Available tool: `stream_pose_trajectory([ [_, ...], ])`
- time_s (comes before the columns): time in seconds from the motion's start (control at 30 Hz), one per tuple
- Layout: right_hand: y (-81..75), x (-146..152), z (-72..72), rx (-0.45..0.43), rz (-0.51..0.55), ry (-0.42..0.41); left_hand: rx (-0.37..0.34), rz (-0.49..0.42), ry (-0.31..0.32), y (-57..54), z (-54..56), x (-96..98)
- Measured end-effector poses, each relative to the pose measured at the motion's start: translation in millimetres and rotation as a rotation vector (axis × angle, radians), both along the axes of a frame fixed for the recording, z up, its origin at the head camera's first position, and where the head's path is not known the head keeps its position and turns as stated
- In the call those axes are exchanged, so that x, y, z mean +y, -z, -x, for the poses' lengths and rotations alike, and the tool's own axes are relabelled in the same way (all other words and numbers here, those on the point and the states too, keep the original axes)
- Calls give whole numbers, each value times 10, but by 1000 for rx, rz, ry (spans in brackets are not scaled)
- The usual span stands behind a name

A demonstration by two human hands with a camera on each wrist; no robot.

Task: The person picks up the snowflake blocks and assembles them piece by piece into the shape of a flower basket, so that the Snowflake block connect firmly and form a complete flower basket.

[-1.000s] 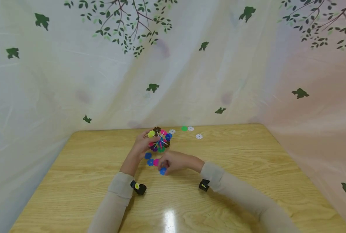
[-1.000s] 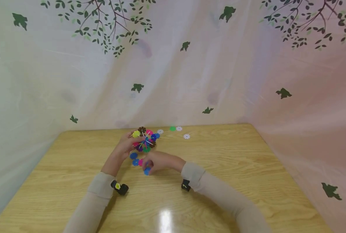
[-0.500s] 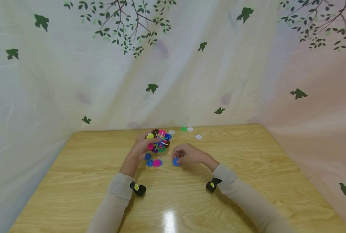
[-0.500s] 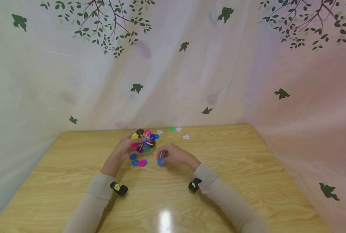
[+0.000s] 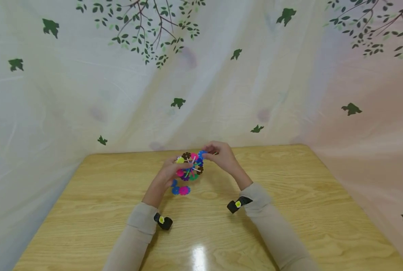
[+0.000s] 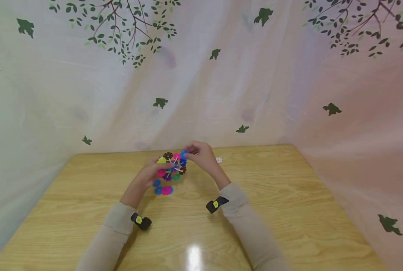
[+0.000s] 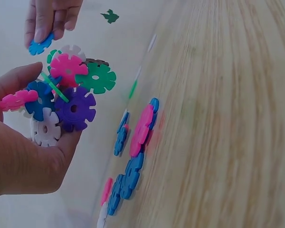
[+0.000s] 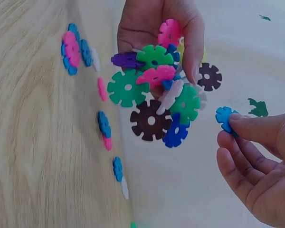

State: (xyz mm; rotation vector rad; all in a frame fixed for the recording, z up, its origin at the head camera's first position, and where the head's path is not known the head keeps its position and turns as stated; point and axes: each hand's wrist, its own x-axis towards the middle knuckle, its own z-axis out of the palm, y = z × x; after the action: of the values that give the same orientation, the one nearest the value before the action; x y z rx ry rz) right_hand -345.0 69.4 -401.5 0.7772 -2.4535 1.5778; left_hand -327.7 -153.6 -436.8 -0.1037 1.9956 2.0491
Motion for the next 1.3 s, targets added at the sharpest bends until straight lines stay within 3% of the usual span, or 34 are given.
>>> stream_pose_trajectory([
  [0.17,49,-72,17,23,59,7,-6,-10,14,-17,-13,36],
  [0.5,65,-152,-37,19,73,41,0,20,23,-41,-17,49],
  [0.77,-163,-236,-263,39,75,61,8,27,0,-34,-5,46],
  [1.03,162,-292,-45,87,121,94,36,29,-34,-61,-12,28],
  [1.3,128,-288,-50,87,115,72,28,6,-23,-87,-9,31],
])
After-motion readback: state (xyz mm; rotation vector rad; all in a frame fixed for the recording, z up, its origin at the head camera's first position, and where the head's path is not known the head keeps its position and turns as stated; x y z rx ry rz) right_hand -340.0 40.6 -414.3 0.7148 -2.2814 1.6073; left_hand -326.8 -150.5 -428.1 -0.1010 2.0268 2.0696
